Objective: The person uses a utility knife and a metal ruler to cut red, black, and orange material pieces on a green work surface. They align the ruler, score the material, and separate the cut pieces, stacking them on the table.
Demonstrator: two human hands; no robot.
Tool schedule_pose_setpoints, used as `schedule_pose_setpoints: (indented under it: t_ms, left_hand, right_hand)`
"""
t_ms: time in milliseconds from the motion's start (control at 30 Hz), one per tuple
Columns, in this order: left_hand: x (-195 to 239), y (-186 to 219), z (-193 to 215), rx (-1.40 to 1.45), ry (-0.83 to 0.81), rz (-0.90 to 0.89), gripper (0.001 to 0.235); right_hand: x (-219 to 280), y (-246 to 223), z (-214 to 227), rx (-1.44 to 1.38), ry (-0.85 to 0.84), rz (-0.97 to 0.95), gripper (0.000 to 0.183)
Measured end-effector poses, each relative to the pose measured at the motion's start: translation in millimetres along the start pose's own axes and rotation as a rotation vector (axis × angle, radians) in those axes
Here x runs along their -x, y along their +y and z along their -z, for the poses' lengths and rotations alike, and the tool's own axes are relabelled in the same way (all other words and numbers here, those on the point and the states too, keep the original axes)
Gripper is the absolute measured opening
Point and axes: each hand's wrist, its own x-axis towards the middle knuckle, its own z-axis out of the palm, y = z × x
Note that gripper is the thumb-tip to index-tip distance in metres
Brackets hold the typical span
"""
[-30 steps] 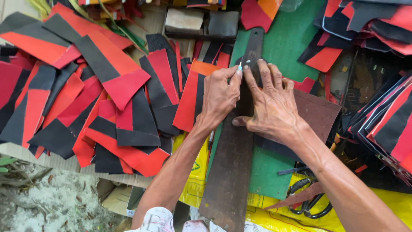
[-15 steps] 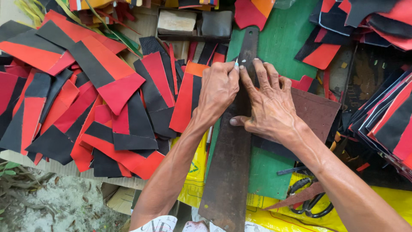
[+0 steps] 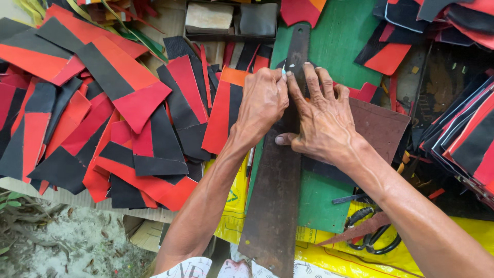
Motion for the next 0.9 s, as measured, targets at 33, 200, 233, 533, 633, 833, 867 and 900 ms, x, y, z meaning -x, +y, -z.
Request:
schedule_pose_setpoints:
  t_ms: [33, 200, 233, 533, 633, 833, 867, 900]
  left_hand:
    - [2, 3, 2, 0.005, 0.0, 0.001, 0.025]
    - [32, 15, 11, -0.068, 0.022, -0.032, 0.022]
    - [38, 14, 11, -0.063, 0.025, -0.033, 0.019]
    - [125, 51, 36, -0.086, 0.03, 0.042, 0.007]
    - [165, 54, 40, -0.058, -0.003, 0.164, 0.01]
    - [180, 52, 49, -0.045, -0.047, 0.279, 0.01]
    - [175, 58, 53, -0.038, -0.042, 0.309, 0.013]
    - [161, 62, 55, -0.032, 0.001, 0.279, 0.014]
  right_hand:
    - [0, -1, 0, 0.003, -0.006, -0.001, 0.125]
    - [-1, -6, 6, 0.008, -0.034, -0.023, 0.123]
    - [-1, -7, 7, 0.012, -0.043, -0.027, 0.123]
    - [2, -10, 6, 0.02, -0.019, 0.004, 0.125]
    - [2, -10, 5, 0.031, -0.03, 0.006, 0.126]
    - [4, -11, 6, 0.014, -0.055, -0.003, 0.125]
    - [5, -10, 7, 0.001, -0.065, -0.01, 0.124]
    - [2, -8, 9, -0.006, -0.042, 0.0, 0.125]
